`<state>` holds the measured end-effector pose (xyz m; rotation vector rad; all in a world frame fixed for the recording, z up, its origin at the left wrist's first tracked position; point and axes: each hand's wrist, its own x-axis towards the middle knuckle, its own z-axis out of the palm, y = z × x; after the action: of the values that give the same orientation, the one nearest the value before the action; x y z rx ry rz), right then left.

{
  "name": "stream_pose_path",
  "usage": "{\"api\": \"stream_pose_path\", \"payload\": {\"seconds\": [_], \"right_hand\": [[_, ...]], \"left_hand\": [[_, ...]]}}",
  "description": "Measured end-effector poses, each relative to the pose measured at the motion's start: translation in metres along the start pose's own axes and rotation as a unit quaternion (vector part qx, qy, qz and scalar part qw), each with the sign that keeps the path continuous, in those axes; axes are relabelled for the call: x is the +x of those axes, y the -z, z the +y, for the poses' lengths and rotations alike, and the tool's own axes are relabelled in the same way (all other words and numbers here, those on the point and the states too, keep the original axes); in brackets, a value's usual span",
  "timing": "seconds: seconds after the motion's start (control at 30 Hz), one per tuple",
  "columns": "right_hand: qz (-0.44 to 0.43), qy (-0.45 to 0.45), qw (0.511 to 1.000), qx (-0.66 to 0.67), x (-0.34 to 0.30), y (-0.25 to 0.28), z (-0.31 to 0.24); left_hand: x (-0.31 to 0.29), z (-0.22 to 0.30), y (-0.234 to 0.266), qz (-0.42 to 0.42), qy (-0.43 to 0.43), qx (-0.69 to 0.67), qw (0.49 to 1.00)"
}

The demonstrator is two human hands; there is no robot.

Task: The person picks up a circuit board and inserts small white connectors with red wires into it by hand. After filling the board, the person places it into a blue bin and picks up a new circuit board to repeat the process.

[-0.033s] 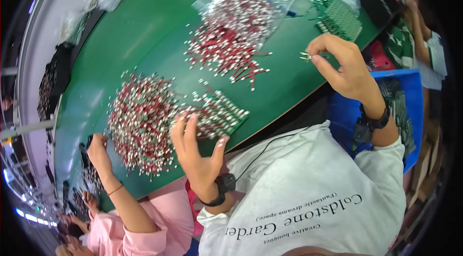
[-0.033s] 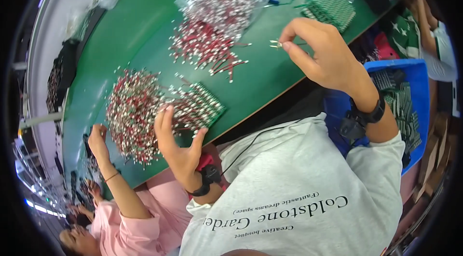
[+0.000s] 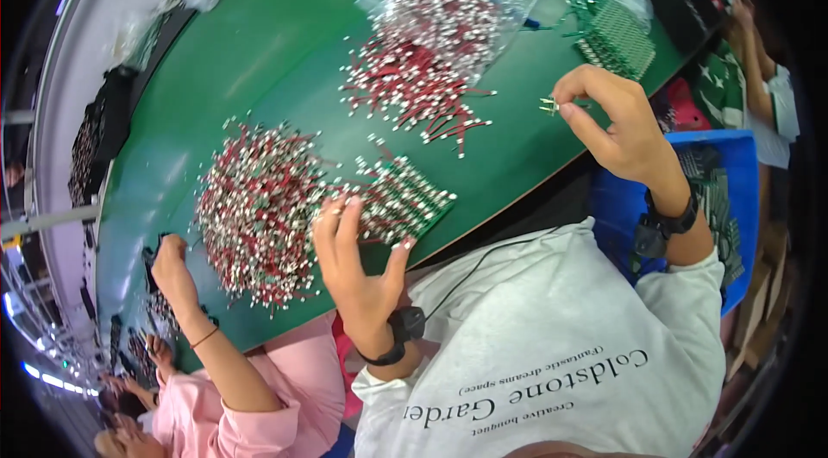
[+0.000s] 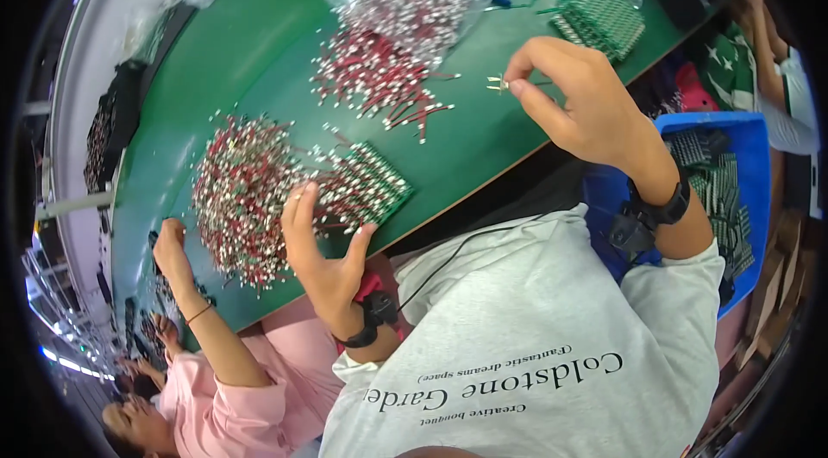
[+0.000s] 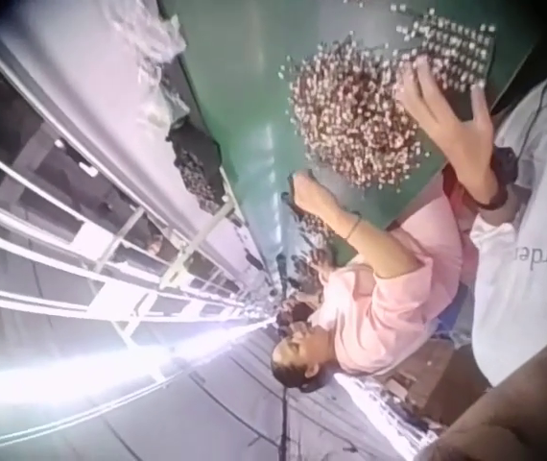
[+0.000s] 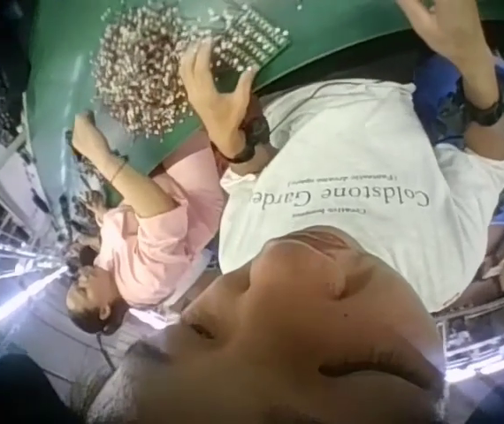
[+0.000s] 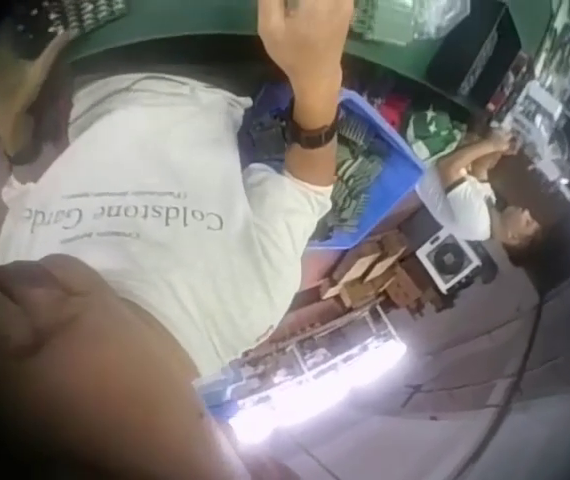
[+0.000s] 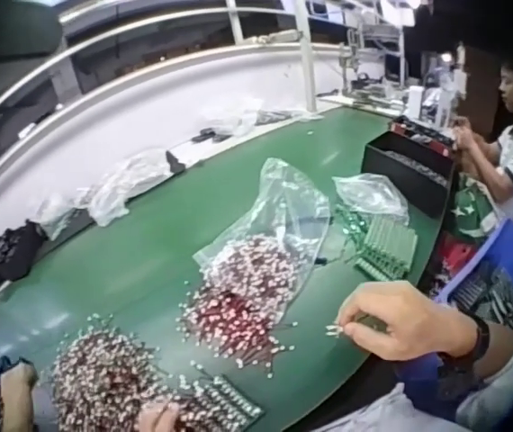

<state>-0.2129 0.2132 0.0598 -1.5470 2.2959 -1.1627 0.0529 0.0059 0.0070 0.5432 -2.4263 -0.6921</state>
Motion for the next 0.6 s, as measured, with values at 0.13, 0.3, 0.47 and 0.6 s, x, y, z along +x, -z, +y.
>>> {"api": "stream_pose_path", "payload": {"seconds": [0.13, 0.3, 0.47, 0.6], "right_hand": [[-0.029, 0.026, 0.999, 0.026, 0.017, -0.031, -0.015], [-0.027, 0.042, 0.998, 0.048, 0.031, -0.059, -0.028], [-0.031, -0.137, 0.973, 0.181, 0.019, -0.081, -0.027], [-0.043, -0.166, 0.926, 0.336, -0.005, -0.093, -0.029]], "left_hand": [[-0.009, -0.007, 0.001, 0.065, -0.016, -0.046, 0.997], [-0.018, -0.012, -0.009, 0.108, 0.001, -0.086, 0.99], [-0.021, -0.013, -0.013, 0.15, 0.029, -0.129, 0.98], [-0.017, -0.008, -0.01, 0.232, 0.013, -0.147, 0.962]]}}
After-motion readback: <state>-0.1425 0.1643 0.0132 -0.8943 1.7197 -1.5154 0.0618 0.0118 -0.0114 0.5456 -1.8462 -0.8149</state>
